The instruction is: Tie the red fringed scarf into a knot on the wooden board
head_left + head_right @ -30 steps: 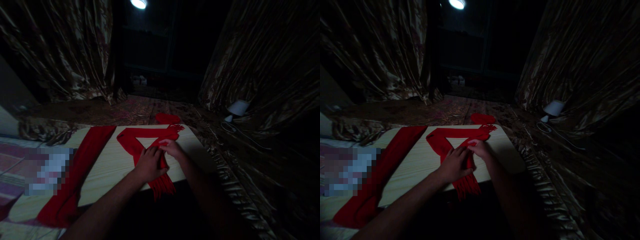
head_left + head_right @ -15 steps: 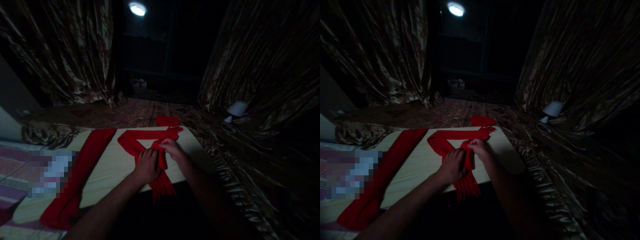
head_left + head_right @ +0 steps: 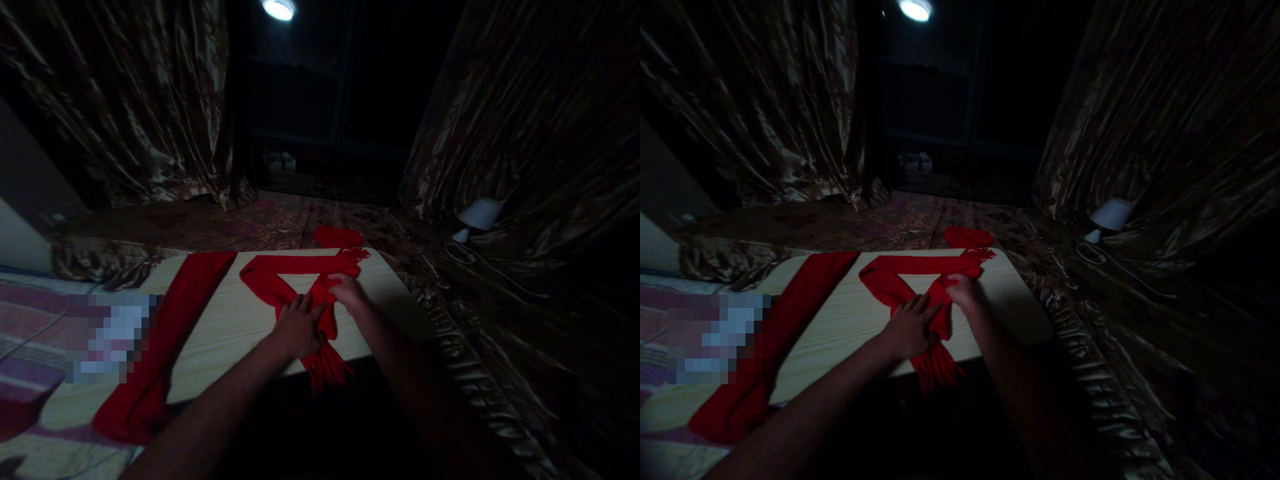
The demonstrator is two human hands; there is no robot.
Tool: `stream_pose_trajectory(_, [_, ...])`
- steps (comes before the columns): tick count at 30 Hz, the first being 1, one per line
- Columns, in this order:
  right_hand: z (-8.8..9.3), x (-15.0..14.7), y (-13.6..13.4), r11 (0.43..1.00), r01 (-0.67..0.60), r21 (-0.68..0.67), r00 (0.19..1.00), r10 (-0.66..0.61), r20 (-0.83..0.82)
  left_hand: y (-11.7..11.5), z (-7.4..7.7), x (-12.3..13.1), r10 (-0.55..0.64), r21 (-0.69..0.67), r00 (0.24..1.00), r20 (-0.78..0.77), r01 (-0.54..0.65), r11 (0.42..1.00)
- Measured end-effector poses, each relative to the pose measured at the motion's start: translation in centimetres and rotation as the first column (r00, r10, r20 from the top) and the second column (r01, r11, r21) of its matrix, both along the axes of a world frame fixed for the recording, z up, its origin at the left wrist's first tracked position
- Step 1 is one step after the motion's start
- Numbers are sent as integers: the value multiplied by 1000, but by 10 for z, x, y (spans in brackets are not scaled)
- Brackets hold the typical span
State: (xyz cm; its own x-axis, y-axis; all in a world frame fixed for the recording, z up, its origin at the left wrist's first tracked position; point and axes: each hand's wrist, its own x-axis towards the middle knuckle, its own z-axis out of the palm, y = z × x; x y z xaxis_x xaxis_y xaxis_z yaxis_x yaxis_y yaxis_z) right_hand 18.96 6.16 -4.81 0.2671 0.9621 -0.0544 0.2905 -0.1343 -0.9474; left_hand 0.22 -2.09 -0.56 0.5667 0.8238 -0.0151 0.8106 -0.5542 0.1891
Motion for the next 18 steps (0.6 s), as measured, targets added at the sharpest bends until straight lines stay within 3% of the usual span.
stream_pose_trajectory(4, [6,3,10,999,39,-17,980,-42,-194,-1,1,1,4,-25,1000,-20,-4,1000])
stream_pose_trajectory(8, [9,9,26,988,153,-25,889,-149,-433,-1,2,1,3,-39,999,-33,-4,999])
stream_pose_trajectory(13, [12,23,45,975,221,-31,825,-204,-527,-1,0,0,-1,-45,999,-34,0,999])
stream_pose_trajectory(18, [19,32,61,979,201,25,856,-163,-492,-1,-2,-1,-8,-35,1000,-24,7,999])
